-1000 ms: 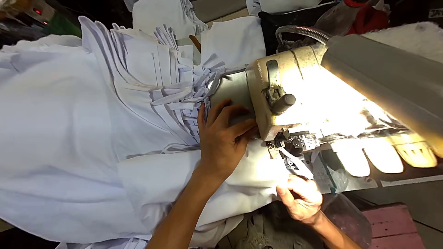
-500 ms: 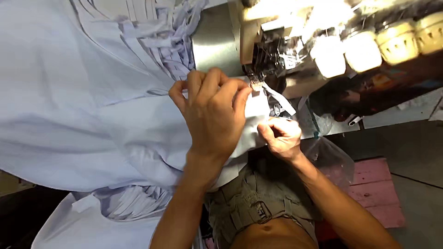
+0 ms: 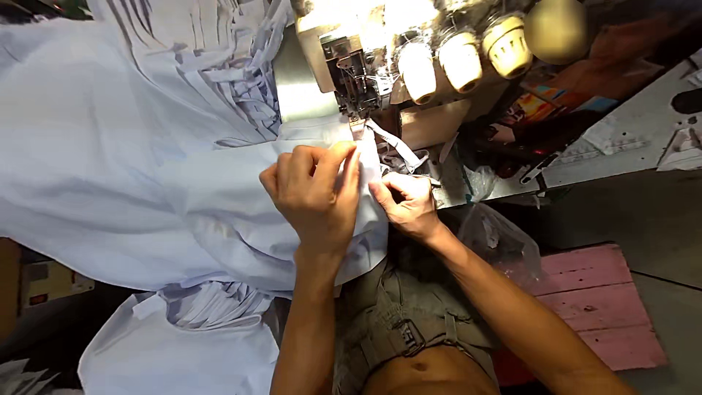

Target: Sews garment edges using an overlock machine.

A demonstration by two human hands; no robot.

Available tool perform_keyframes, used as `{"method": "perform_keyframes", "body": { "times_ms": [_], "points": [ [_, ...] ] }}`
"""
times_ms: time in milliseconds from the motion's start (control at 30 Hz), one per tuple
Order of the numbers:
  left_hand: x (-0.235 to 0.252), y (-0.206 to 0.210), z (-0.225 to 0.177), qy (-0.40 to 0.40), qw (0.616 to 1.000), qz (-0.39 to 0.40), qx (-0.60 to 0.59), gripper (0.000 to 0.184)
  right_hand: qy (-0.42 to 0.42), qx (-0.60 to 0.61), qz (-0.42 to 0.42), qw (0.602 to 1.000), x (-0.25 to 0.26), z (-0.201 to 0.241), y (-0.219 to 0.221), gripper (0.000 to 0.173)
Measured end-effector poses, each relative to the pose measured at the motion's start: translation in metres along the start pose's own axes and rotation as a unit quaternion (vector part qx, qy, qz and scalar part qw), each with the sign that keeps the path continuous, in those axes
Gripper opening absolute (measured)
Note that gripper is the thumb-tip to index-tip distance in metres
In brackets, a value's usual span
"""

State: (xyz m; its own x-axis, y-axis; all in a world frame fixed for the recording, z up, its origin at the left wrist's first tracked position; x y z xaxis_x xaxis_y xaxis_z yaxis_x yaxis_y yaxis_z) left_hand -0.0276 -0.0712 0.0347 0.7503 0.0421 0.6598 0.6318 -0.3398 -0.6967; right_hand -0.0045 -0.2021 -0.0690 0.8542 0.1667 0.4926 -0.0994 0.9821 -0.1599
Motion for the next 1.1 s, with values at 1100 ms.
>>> {"method": "perform_keyframes", "body": {
  "times_ms": [1100],
  "points": [
    [-0.041, 0.003, 0.009, 0.008, 0.997, 0.08, -0.018, 0.024, 0.176, 0.1, -0.013, 0.979, -0.038, 0.013, -0.004, 0.013]
  ]
}}
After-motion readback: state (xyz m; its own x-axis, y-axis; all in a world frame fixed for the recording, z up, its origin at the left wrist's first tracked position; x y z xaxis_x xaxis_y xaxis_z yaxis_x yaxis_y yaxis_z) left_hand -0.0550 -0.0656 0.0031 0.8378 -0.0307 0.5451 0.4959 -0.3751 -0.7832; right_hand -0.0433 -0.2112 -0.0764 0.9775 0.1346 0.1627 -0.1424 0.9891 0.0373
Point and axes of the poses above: each hand's wrist, its own x-axis towards the middle knuckle, its own y-axis out of the palm, z = x × y, the point moved 6 cm from there along x, towards the middle knuckle
